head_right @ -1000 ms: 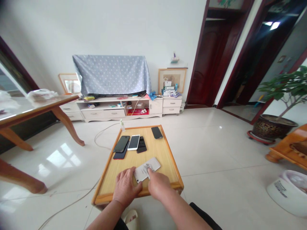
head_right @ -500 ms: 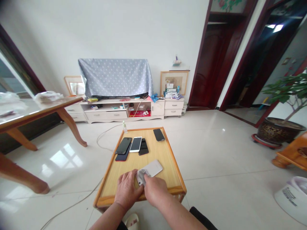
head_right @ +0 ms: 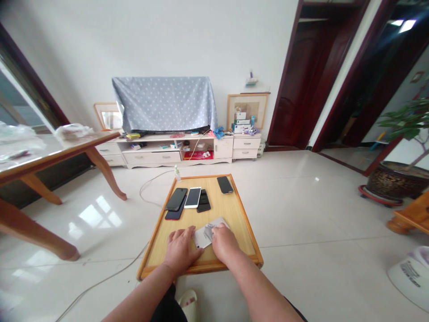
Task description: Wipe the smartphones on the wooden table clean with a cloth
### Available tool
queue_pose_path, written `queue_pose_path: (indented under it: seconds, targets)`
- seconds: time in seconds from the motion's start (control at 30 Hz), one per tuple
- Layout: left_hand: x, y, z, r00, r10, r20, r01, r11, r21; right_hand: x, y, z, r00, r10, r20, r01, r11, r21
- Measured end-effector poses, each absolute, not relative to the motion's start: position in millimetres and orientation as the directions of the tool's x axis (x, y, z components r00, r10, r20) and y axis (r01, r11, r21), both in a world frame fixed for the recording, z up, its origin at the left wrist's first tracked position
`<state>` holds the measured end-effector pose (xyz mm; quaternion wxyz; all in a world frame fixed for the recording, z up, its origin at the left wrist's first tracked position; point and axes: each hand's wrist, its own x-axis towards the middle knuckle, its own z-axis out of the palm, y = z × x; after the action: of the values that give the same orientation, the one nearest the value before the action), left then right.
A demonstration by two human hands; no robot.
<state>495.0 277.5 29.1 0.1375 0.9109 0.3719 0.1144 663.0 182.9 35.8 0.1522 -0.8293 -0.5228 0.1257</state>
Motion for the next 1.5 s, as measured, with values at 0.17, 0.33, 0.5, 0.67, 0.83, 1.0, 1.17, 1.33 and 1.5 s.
queue_pose_path:
  seconds: [0.17, 0.33, 0.5, 0.67, 0.83, 1.0, 1.17, 1.33, 1.5]
  targets:
    - [492, 276, 24, 0.672, 0.728, 0.138, 0.642, -0.665, 0.382, 672, 177, 43, 0.522, 0.847, 0.098, 0.780, -0.428, -0.458]
    - [490, 276, 17, 0.628, 0.749, 0.209, 0.639, -0.650, 0.411, 666, 176, 40, 0.386, 0.910, 0.150, 0.848, -0.287, -0.446]
    - [487, 283, 9, 0.655, 0.718, 0.234, 0.599, -0.683, 0.418, 626, 172, 33, 0.179, 0.984, -0.013, 0.909, -0.171, -0.380]
    - [486, 286, 5, 0.671, 0.713, 0.204, 0.586, -0.679, 0.443, 612, 180, 36, 0.112, 0.994, 0.000, 0.915, -0.103, -0.389]
    - [487, 284, 6, 0.628, 0.740, 0.243, 0.589, -0.655, 0.473, 640, 197, 35, 0.366, 0.928, -0.064, 0.881, -0.368, -0.298]
    - [486, 289, -2, 0.650, 0.725, 0.228, 0.583, -0.668, 0.462, 612, 195, 27, 0.162, 0.987, 0.006, 0.913, -0.148, -0.379]
    - [487, 291, -5, 0.629, 0.740, 0.238, 0.596, -0.655, 0.465, 624, 206, 24, 0.226, 0.974, -0.004, 0.899, -0.210, -0.385]
    - [488, 288, 0, 0.633, 0.736, 0.241, 0.588, -0.659, 0.469, 663, 207, 19, 0.501, 0.862, -0.076, 0.818, -0.500, -0.286]
    - [488, 290, 0, 0.652, 0.723, 0.230, 0.592, -0.674, 0.441, 621, 178, 8, 0.326, 0.945, 0.012, 0.892, -0.303, -0.336]
